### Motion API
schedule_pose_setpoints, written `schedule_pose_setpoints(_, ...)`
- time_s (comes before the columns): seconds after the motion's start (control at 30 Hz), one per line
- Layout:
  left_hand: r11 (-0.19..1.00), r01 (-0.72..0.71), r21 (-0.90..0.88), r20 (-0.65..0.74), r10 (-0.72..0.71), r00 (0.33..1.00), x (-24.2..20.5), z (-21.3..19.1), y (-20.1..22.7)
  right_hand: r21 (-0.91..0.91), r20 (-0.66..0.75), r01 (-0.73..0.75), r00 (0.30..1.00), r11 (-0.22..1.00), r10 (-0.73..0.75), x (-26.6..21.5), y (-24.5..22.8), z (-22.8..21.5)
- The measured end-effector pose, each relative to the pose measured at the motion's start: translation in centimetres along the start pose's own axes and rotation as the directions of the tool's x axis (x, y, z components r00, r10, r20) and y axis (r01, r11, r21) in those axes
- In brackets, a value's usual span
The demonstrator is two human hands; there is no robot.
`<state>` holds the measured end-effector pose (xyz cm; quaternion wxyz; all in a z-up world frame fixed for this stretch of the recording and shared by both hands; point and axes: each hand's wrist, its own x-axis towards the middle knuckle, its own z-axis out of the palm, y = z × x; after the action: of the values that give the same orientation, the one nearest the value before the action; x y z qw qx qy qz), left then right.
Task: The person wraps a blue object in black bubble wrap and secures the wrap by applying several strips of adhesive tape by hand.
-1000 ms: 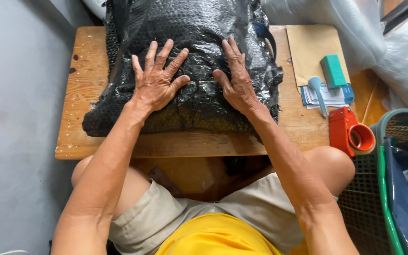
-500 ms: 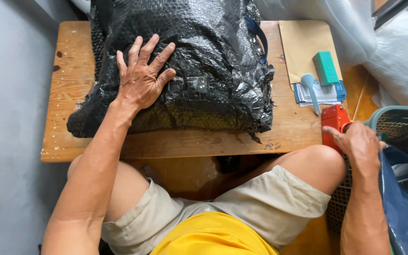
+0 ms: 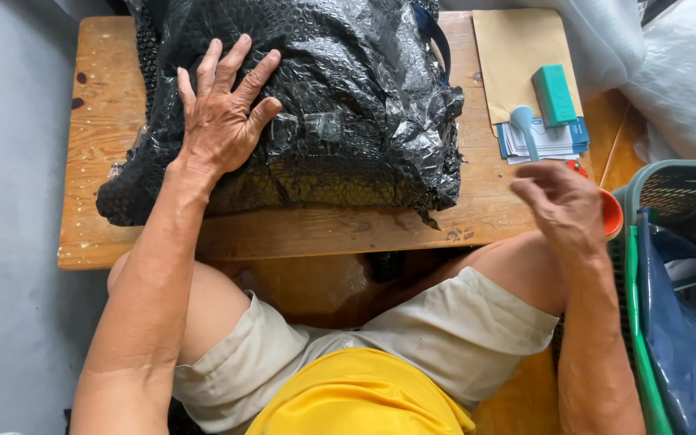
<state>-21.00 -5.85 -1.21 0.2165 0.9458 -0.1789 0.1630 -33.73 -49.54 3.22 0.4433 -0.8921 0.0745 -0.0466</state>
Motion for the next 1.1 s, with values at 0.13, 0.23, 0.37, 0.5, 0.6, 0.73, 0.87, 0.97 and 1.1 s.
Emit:
schedule_pose_setpoints(0.13, 1.0, 0.0, 0.003, -0.014, 0.0, 1.0, 0.0, 0.1, 0.0, 0.058, 0.123, 0.337, 0.932, 0.94, -0.342, 0.4, -0.9, 5.7)
schedule_pose_setpoints(0.23, 1.0, 0.011, -0.001, -0.006, -0.011, 1.0, -0.1, 0.2, -0.1, -0.227, 0.122, 0.516, 0.857, 0.826, -0.501, 0.0, -0.4, 8.3)
schedule_pose_setpoints(0.37, 1.0, 0.0, -0.005, -0.008, 0.0, 1.0, -0.3, 0.2, -0.4, 0.023, 0.171, 0.317, 0.933, 0.948, -0.316, 1.2, 1.5, 7.7)
schedule_pose_setpoints(0.5, 1.0, -0.021, 0.003, -0.012, 0.021, 1.0, -0.3, 0.3, -0.2, 0.119, 0.208, 0.355, 0.904, 0.927, -0.373, 1.9, 1.5, 7.5)
schedule_pose_setpoints(0.6, 1.0, -0.021, -0.009, -0.012, 0.021, 1.0, -0.3, -0.1, -0.3, 0.122, 0.252, 0.247, 0.929, 0.961, -0.271, 1.4, 1.5, 7.3)
schedule_pose_setpoints(0.73, 1.0, -0.023, 0.018, -0.002, 0.023, 1.0, -0.3, 0.4, -0.4, 0.146, 0.208, 0.441, 0.862, 0.886, -0.463, 1.6, 2.7, 8.7)
schedule_pose_setpoints(0.87, 0.999, -0.037, 0.01, -0.003, 0.037, 0.999, -0.1, 0.4, -0.4, 0.18, 0.164, 0.504, 0.831, 0.845, -0.531, 1.7, 0.9, 9.3)
schedule_pose_setpoints(0.97, 0.999, -0.035, 0.005, -0.008, 0.035, 0.999, -0.1, 0.3, -0.3, 0.21, 0.202, 0.419, 0.866, 0.884, -0.458, 1.3, 1.3, 8.9)
schedule_pose_setpoints(1.1, 0.999, -0.036, -0.009, -0.012, 0.036, 0.999, -0.1, 0.2, -0.2, 0.102, 0.111, 0.148, 0.981, 0.984, -0.159, 0.5, 1.6, 9.5)
